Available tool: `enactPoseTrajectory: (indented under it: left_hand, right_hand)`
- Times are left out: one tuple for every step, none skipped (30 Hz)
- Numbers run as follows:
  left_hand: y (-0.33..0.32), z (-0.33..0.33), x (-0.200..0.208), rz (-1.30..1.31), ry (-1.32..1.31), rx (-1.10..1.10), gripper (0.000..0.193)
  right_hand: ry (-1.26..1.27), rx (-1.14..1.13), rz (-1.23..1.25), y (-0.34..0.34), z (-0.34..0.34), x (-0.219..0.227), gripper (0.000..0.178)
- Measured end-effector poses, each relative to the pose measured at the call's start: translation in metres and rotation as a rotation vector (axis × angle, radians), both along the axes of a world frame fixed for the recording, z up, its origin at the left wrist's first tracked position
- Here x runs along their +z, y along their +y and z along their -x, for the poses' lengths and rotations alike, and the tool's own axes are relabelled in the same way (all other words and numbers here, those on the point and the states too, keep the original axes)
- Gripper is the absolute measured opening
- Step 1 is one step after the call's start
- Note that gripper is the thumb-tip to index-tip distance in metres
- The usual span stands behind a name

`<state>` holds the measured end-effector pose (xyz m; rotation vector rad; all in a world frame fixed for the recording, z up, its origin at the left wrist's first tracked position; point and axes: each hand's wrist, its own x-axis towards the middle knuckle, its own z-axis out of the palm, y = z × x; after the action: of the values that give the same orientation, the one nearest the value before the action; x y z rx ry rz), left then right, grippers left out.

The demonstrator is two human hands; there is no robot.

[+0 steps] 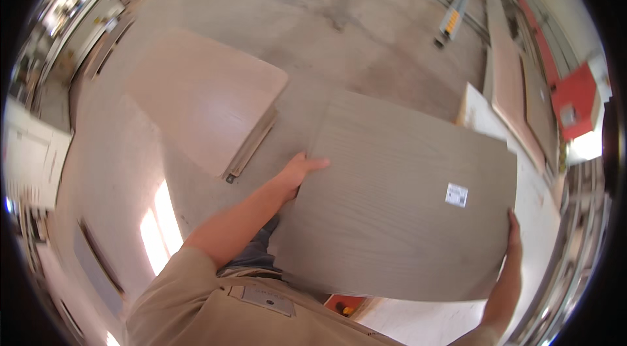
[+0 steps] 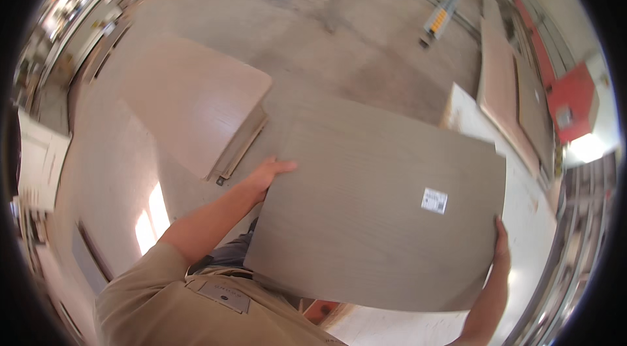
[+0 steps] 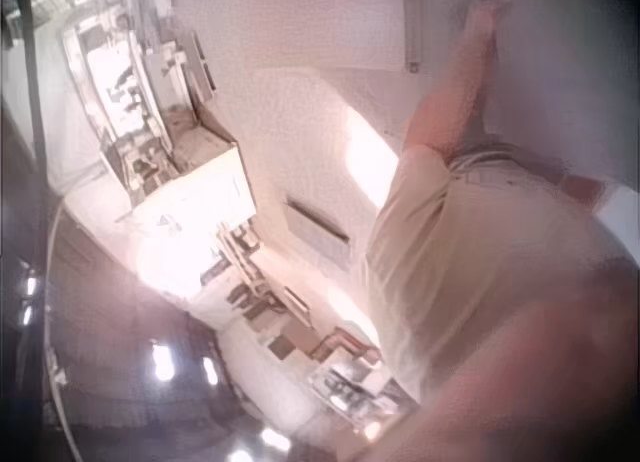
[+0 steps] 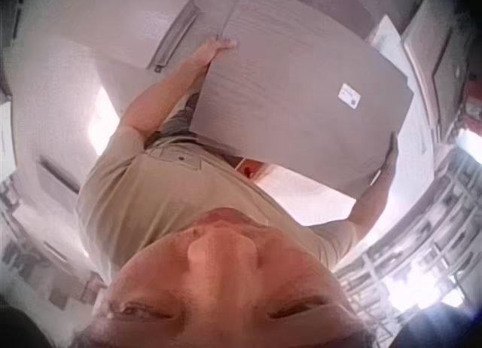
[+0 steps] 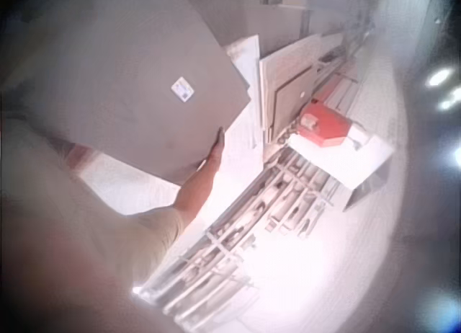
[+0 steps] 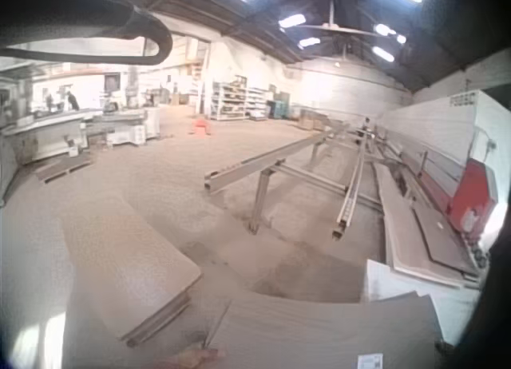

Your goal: The person repeatedly picks up flat rectangular panels from a workbench and stacks them on the floor. The person handles the panels one at a time, aligning them before placing them down.

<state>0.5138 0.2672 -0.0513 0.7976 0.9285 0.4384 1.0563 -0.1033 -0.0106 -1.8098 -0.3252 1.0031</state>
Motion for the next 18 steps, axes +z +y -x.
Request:
enactPoseTrajectory:
  left_hand:
    - [0.007, 0.006, 0.011, 0.026, 0.041, 0.065, 0.055]
    - [0.013, 0.008, 0.018, 0.030, 0.001, 0.049, 0.056]
    - [0.020, 0.011, 0.025, 0.049, -0.030, 0.031, 0.056]
    - [0.026, 0.016, 0.030, 0.040, -0.047, 0.037, 0.057]
    - [0.037, 0.016, 0.034, 0.050, -0.052, 0.030, 0.057]
    - [0.036, 0.021, 0.034, 0.118, -0.023, 0.015, 0.058]
    - [0.048, 0.021, 0.035, 0.066, -0.020, 0.003, 0.060]
    - [0.052, 0.027, 0.032, 0.026, -0.008, -0.005, 0.062]
    - [0.059, 0.034, 0.030, -0.016, 0.016, -0.019, 0.065]
    - [0.069, 0.047, 0.029, -0.005, 0.045, 0.017, 0.068]
    - [0.073, 0.063, 0.026, 0.001, 0.080, 0.048, 0.072]
    - [0.079, 0.078, 0.026, 0.004, 0.089, 0.027, 0.076]
    - [0.086, 0.099, 0.025, 0.013, 0.050, 0.064, 0.080]
    - [0.095, 0.138, 0.029, 0.011, -0.005, 0.070, 0.084]
    - [0.099, 0.156, 0.031, 0.027, -0.028, 0.120, 0.087]
    - [0.101, 0.175, 0.031, 0.011, -0.044, 0.136, 0.087]
    - [0.101, 0.195, 0.032, 0.010, -0.018, 0.189, 0.086]
    - [0.106, 0.215, 0.034, -0.014, -0.028, 0.209, 0.086]
  right_hand:
    - [0.020, 0.093, -0.178, 0.016, -0.008, -0.019, 0.061]
    - [0.042, 0.008, -0.144, 0.010, -0.005, -0.026, 0.059]
    - [0.073, -0.031, -0.141, 0.017, -0.006, -0.036, 0.056]
    - [0.052, 0.011, -0.181, 0.009, 0.004, -0.036, 0.054]
    - [0.021, 0.025, -0.237, 0.014, 0.011, -0.035, 0.052]
    - [0.075, -0.006, -0.163, 0.001, 0.031, -0.026, 0.052]
    - [0.088, -0.105, -0.135, 0.003, 0.049, -0.019, 0.051]
    - [0.126, -0.050, -0.189, 0.005, 0.069, -0.010, 0.051]
    - [0.154, -0.073, -0.195, 0.010, 0.090, -0.001, 0.051]
    - [0.160, -0.124, -0.168, 0.022, 0.112, 0.007, 0.048]
    - [0.195, -0.120, -0.195, 0.034, 0.131, 0.016, 0.044]
    - [0.151, -0.166, -0.135, 0.051, 0.148, 0.022, 0.044]
    - [0.128, -0.156, -0.133, 0.064, 0.163, 0.027, 0.045]
    - [0.180, -0.092, -0.148, 0.085, 0.186, 0.029, 0.045]
    - [0.111, -0.099, -0.158, 0.104, 0.191, 0.032, 0.046]
    - [0.117, -0.068, -0.177, 0.127, 0.202, 0.033, 0.047]
    - [0.138, -0.020, -0.240, 0.147, 0.213, 0.034, 0.048]
    - [0.253, 0.011, -0.220, 0.171, 0.219, 0.033, 0.052]
